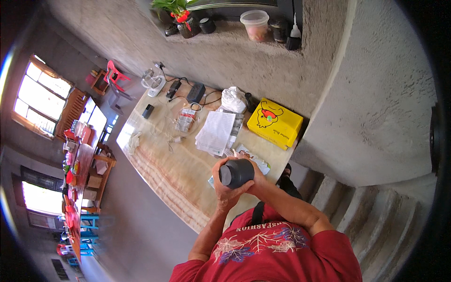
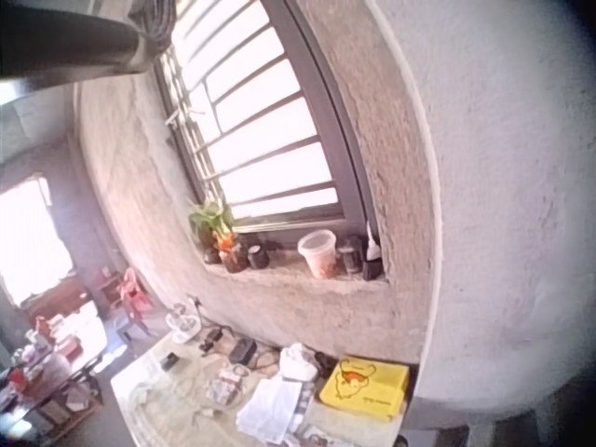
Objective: The person wipes a yellow box, a black flashlight, a small green-capped bottle, a potted plant, and several small containers using a white tissue. The person handles each item individually, wiping the surfaces and then placing them back on the table or window sill.
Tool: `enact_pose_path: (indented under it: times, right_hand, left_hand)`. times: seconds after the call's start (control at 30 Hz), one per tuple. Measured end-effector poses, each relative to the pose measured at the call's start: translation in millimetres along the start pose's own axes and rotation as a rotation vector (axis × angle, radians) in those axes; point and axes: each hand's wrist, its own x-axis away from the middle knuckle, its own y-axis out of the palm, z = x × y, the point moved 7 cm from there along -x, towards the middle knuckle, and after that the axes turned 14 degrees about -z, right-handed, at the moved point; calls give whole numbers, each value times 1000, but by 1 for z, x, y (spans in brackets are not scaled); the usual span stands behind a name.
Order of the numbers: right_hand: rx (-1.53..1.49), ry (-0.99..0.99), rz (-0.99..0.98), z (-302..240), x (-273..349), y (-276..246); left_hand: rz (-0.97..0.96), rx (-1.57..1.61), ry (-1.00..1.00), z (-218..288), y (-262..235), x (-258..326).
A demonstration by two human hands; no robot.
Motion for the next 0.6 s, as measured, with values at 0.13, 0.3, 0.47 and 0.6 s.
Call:
enact_pose_path:
  times: [0.13, 0.3, 0.47, 0.6]
  right_hand:
    - [-83, 72, 99, 11, 17, 20]
    - [217, 193, -7, 7, 48, 20]
    - [905, -229, -23, -51, 51, 77]
    - [1637, -309, -173, -47, 46, 114]
  left_hand:
    - [55, 107, -6, 5, -6, -6]
    - [206, -67, -128, -1, -35, -5]
    - [83, -28, -2, -15, -26, 8]
    - [2, 8, 75, 0, -1, 14]
